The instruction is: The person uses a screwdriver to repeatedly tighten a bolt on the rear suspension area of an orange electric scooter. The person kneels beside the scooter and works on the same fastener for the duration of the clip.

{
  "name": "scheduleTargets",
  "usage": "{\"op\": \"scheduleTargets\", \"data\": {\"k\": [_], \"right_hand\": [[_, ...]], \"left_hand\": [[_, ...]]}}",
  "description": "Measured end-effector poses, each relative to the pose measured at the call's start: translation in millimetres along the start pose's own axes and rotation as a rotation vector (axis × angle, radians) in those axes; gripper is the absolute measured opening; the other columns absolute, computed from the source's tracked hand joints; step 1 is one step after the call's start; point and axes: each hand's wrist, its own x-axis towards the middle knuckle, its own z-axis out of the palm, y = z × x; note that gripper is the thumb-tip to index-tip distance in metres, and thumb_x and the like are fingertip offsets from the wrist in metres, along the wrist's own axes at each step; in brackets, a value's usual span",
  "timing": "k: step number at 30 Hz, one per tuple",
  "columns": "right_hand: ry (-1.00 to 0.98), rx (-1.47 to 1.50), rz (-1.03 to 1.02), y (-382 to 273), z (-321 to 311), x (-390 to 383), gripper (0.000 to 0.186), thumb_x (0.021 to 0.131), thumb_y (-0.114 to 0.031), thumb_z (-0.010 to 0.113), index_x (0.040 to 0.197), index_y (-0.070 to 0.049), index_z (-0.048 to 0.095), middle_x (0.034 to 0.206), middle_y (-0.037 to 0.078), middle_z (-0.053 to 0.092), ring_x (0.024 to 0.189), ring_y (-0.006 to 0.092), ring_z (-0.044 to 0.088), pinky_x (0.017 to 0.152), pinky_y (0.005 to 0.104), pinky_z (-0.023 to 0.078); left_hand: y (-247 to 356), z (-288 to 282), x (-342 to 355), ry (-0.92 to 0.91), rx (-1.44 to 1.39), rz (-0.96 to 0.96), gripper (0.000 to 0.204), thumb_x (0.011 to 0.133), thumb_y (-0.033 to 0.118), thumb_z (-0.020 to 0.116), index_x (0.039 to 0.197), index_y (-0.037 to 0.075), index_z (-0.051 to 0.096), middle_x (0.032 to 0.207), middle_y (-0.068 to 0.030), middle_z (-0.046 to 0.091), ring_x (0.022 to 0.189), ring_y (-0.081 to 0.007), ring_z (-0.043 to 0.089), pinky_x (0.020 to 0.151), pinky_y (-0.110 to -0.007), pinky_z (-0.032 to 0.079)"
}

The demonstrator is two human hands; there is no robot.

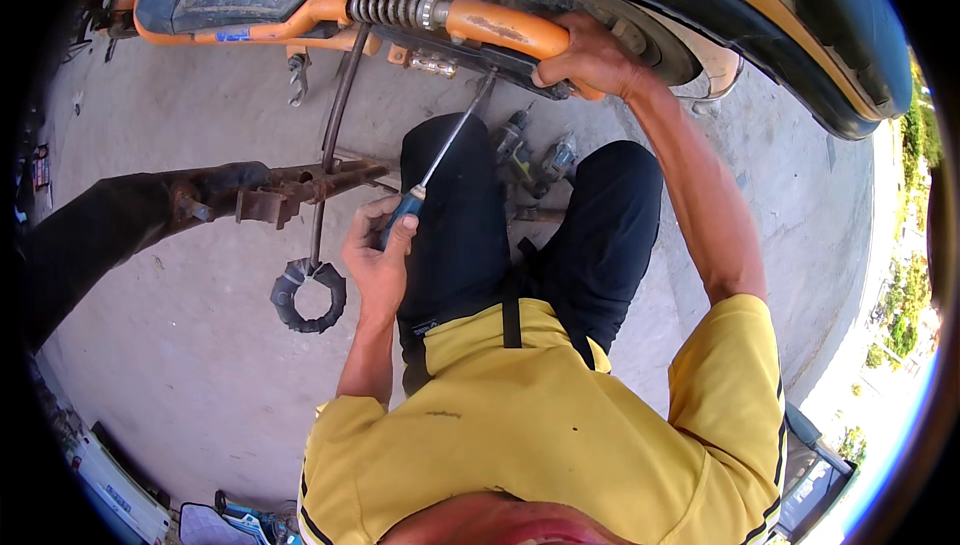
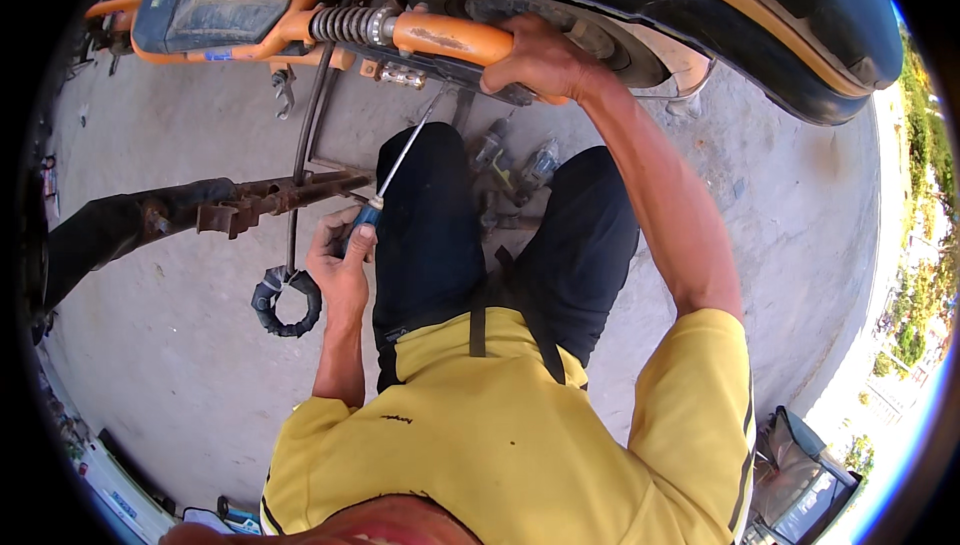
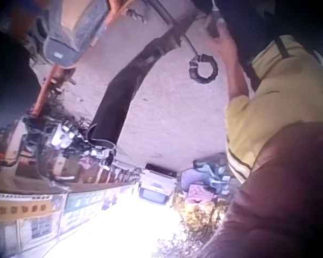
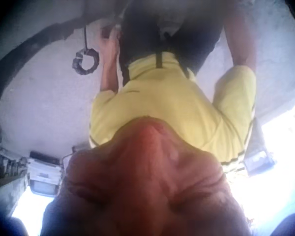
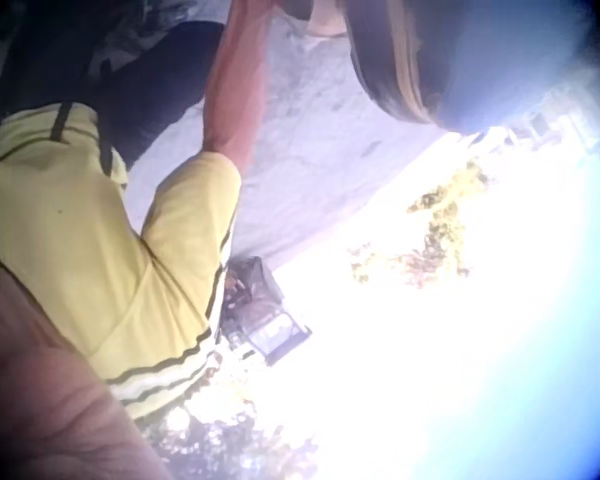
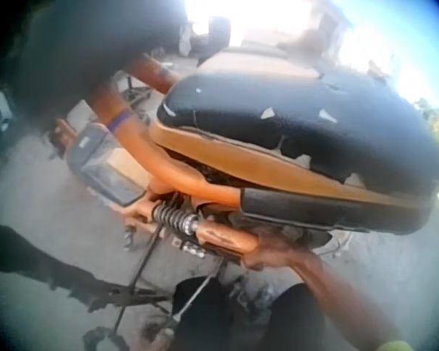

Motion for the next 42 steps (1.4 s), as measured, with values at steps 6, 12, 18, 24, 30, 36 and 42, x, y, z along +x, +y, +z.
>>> {"op": "scheduleTargets", "data": {"k": [6,12,18,24,30,36,42], "right_hand": [[0.037,-0.015,-0.097,9,3,3,0.064,0.063,-0.025,0.080,0.119,0.002,0.069,0.081,0.010,0.064,0.072,0.0207,0.062,0.061,0.0385,0.051],[0.138,-0.078,-0.150,6,7,0,0.075,0.062,-0.025,0.080,0.132,-0.004,0.066,0.088,0.011,0.064,0.075,0.0230,0.063,0.063,0.0392,0.053],[0.052,-0.047,-0.071,-2,1,-3,0.073,0.062,-0.025,0.080,0.130,-0.003,0.066,0.090,0.011,0.063,0.074,0.0235,0.063,0.061,0.0368,0.054],[0.013,0.004,0.030,4,-1,1,0.062,0.064,-0.024,0.080,0.120,0.000,0.069,0.086,0.010,0.063,0.080,0.0235,0.062,0.062,0.0375,0.052],[0.167,-0.077,-0.166,23,10,9,0.060,0.066,-0.024,0.079,0.119,0.002,0.068,0.085,0.010,0.062,0.072,0.0203,0.060,0.057,0.0369,0.050],[-0.020,-0.019,-0.047,-7,0,0,0.065,0.066,-0.022,0.078,0.127,0.000,0.066,0.084,0.010,0.063,0.076,0.0207,0.062,0.055,0.0355,0.051],[0.130,-0.047,-0.236,24,13,8,0.067,0.066,-0.022,0.077,0.130,-0.002,0.066,0.080,0.009,0.060,0.063,0.0188,0.059,0.048,0.0337,0.047]], "left_hand": [[-14,15,8,0.079,0.422,0.569,0.028,0.086,0.003,0.084,0.104,0.000,0.063,0.088,-0.0126,0.070,0.079,-0.0104,0.064,0.068,-0.028,0.052],[-24,12,6,0.059,0.225,0.204,0.027,0.089,0.008,0.084,0.098,0.001,0.060,0.080,-0.0043,0.068,0.068,-0.0087,0.059,0.060,-0.023,0.046],[-2,13,7,0.017,-0.175,-0.180,0.026,0.093,0.015,0.081,0.093,0.004,0.058,0.073,-0.0004,0.062,0.059,-0.0049,0.050,0.051,-0.020,0.035],[5,19,8,0.025,-0.008,-0.089,0.024,0.095,0.018,0.079,0.092,0.003,0.060,0.075,-0.0002,0.063,0.061,-0.0056,0.052,0.053,-0.022,0.037],[-13,18,13,0.122,0.697,0.646,0.023,0.089,0.014,0.082,0.098,0.001,0.066,0.081,-0.0151,0.070,0.065,-0.0312,0.067,0.058,-0.039,0.052],[-5,16,9,0.081,0.615,0.480,0.022,0.091,0.015,0.081,0.099,0.001,0.066,0.075,-0.0133,0.069,0.059,-0.0257,0.066,0.054,-0.036,0.051],[2,16,2,0.021,0.413,0.181,0.025,0.099,0.021,0.075,0.097,-0.002,0.065,0.070,-0.0035,0.063,0.064,-0.0076,0.052,0.058,-0.026,0.043]]}}
